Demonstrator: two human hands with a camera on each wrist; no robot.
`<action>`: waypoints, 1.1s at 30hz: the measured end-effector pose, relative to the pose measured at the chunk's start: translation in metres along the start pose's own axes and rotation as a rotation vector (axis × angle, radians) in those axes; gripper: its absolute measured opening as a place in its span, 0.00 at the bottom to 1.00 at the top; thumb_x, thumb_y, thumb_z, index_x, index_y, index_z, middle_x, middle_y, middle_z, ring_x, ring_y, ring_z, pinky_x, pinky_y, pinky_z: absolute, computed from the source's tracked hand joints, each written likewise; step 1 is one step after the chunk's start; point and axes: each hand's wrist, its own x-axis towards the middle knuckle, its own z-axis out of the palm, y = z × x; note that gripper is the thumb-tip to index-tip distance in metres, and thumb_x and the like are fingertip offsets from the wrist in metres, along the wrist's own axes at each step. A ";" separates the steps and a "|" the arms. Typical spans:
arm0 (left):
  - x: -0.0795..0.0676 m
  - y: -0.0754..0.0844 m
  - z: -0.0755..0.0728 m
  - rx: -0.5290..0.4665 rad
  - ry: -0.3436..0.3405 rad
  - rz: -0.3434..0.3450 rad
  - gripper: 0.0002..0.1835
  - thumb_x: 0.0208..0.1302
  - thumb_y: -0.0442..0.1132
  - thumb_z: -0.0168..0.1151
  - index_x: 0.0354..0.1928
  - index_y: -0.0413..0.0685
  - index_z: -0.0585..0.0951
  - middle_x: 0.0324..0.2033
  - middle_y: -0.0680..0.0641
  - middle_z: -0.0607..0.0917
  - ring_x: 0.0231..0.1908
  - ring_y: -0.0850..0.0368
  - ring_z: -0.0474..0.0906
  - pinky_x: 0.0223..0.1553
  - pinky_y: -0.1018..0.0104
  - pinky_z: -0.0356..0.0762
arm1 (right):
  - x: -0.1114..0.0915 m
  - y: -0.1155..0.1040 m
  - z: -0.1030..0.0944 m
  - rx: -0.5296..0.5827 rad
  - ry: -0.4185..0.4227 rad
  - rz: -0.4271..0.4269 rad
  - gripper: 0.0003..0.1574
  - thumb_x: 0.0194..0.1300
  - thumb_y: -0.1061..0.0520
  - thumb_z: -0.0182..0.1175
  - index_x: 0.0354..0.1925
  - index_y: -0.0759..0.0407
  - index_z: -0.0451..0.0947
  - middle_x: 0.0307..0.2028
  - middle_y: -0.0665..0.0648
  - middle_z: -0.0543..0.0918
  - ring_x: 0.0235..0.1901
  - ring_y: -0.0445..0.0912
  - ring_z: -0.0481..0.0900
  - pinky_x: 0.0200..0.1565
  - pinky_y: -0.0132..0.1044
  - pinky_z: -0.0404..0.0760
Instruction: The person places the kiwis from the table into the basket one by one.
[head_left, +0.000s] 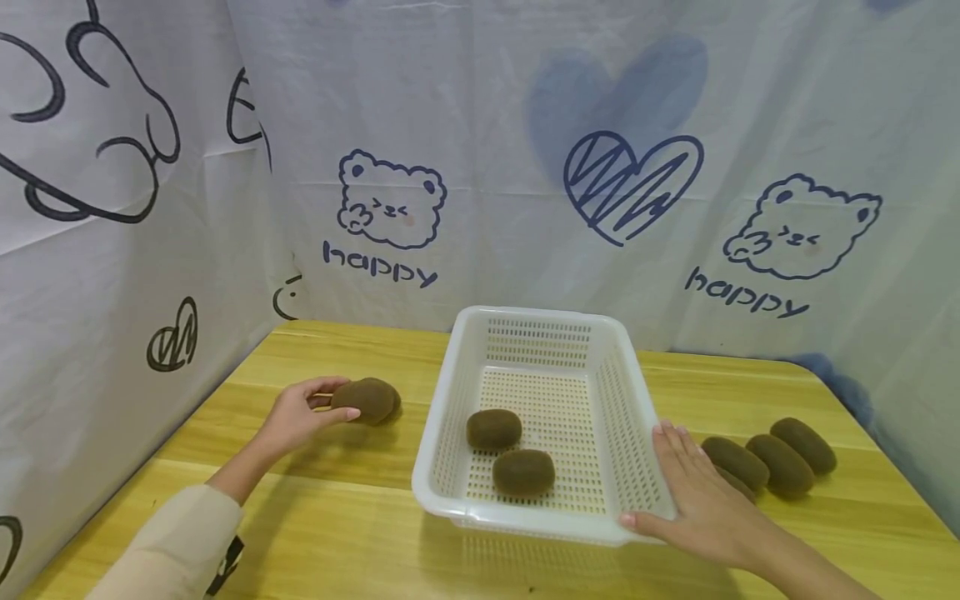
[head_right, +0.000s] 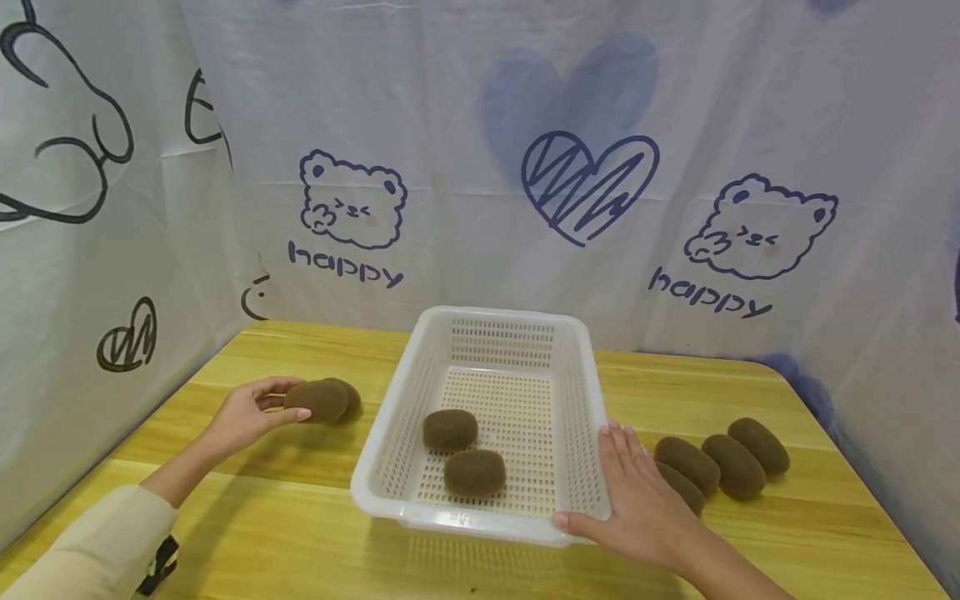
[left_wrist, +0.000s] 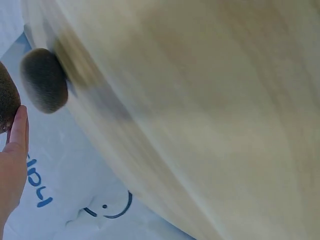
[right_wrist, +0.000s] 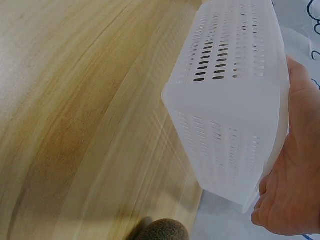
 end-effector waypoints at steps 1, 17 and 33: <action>0.000 0.002 0.000 -0.002 -0.002 0.001 0.33 0.56 0.49 0.66 0.59 0.38 0.72 0.58 0.35 0.75 0.55 0.40 0.74 0.46 0.63 0.81 | 0.000 0.000 0.000 -0.006 0.003 -0.005 0.69 0.51 0.31 0.61 0.69 0.75 0.42 0.69 0.75 0.45 0.68 0.69 0.46 0.64 0.65 0.53; 0.013 0.048 0.012 -0.076 -0.036 0.049 0.32 0.55 0.46 0.67 0.59 0.38 0.72 0.58 0.37 0.74 0.56 0.41 0.74 0.51 0.59 0.79 | 0.000 0.000 -0.001 0.001 -0.008 -0.001 0.69 0.51 0.31 0.60 0.69 0.75 0.42 0.69 0.75 0.45 0.68 0.69 0.46 0.64 0.65 0.53; 0.031 0.083 0.042 -0.110 0.025 0.087 0.28 0.53 0.38 0.69 0.56 0.36 0.74 0.53 0.36 0.78 0.52 0.41 0.77 0.51 0.57 0.79 | 0.001 0.001 -0.002 0.025 -0.014 0.011 0.69 0.51 0.31 0.60 0.69 0.74 0.41 0.70 0.74 0.44 0.69 0.69 0.44 0.64 0.66 0.53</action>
